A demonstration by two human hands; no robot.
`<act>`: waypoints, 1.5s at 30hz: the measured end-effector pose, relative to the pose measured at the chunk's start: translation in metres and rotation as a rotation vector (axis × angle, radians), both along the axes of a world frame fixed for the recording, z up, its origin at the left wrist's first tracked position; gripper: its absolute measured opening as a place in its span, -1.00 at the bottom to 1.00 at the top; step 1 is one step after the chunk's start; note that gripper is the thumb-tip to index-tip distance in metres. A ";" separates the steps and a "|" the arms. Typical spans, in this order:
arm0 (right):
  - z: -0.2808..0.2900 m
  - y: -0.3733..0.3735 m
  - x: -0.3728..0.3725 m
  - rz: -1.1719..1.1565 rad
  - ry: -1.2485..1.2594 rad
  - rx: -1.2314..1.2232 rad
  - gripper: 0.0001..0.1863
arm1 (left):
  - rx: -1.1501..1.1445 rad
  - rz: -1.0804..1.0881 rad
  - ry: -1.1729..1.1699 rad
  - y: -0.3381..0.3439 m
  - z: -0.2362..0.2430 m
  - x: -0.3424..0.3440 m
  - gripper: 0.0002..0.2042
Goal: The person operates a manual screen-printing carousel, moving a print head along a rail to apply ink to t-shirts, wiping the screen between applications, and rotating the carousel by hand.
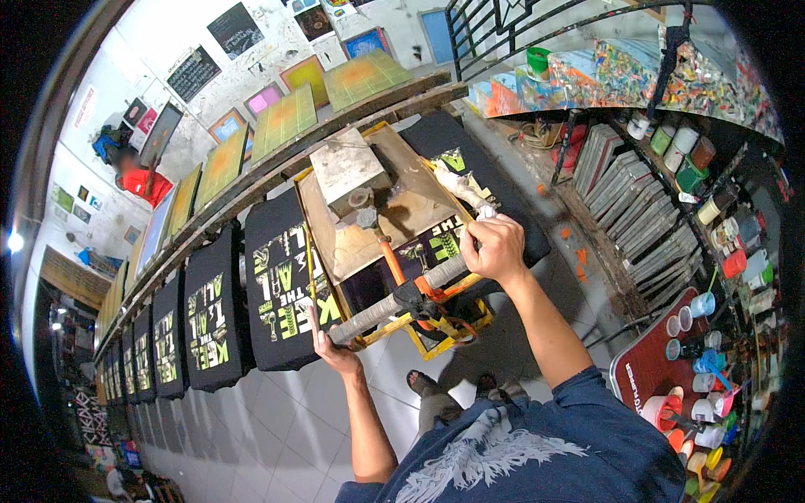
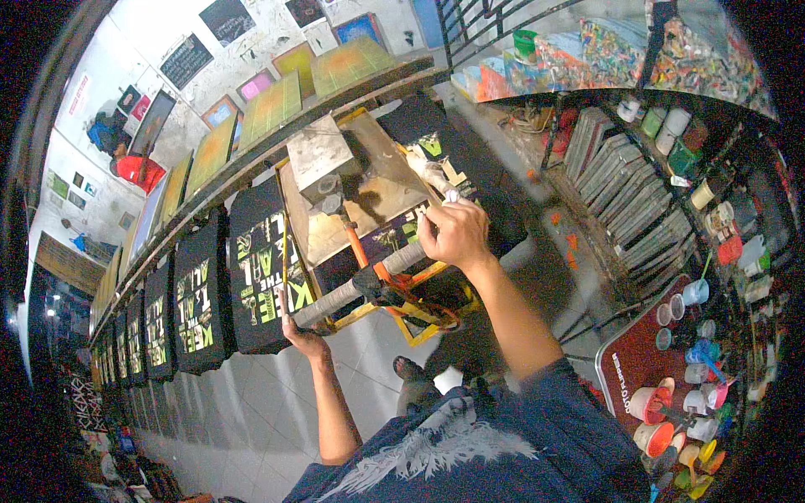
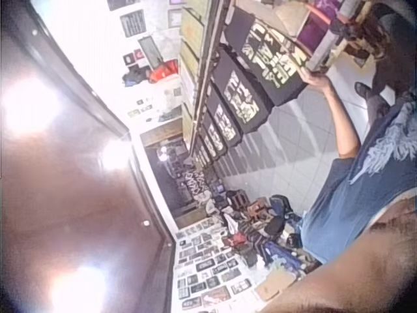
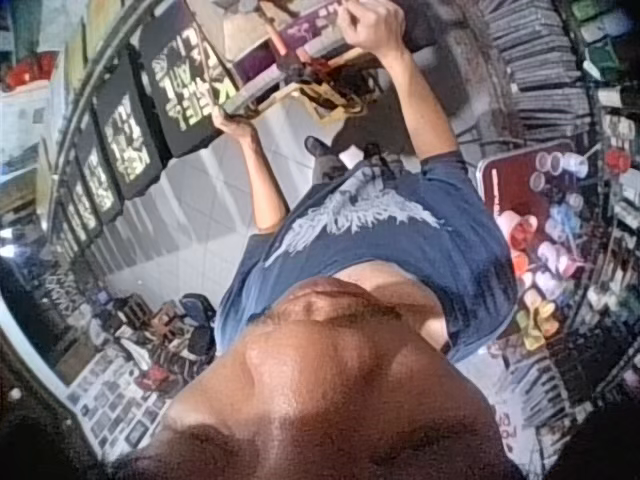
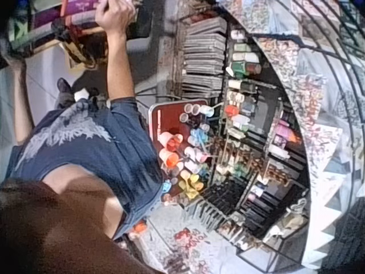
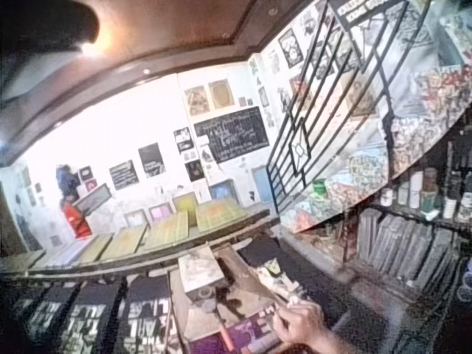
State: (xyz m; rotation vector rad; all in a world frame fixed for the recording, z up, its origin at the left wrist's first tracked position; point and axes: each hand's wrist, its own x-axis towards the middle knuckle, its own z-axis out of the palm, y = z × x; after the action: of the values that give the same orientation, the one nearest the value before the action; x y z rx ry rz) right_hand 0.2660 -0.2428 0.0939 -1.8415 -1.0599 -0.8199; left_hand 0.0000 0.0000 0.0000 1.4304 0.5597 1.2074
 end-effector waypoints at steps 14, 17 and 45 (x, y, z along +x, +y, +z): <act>0.002 0.006 0.002 0.006 0.000 0.010 -0.72 | 0.016 0.046 0.007 -0.005 0.017 0.008 -0.21; 0.001 0.005 0.004 0.000 -0.001 0.000 -0.71 | 0.032 0.056 -0.005 -0.006 0.019 0.012 -0.21; 0.013 -0.022 -0.143 -0.246 0.159 -0.208 -0.61 | 0.018 -0.122 0.066 0.029 0.021 -0.065 -0.33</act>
State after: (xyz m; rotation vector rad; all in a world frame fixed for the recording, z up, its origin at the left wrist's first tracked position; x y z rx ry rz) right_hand 0.1234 -0.2644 0.1072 -2.2065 -0.8552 -0.7094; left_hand -0.0646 0.0294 0.0213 1.5024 0.5007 1.0740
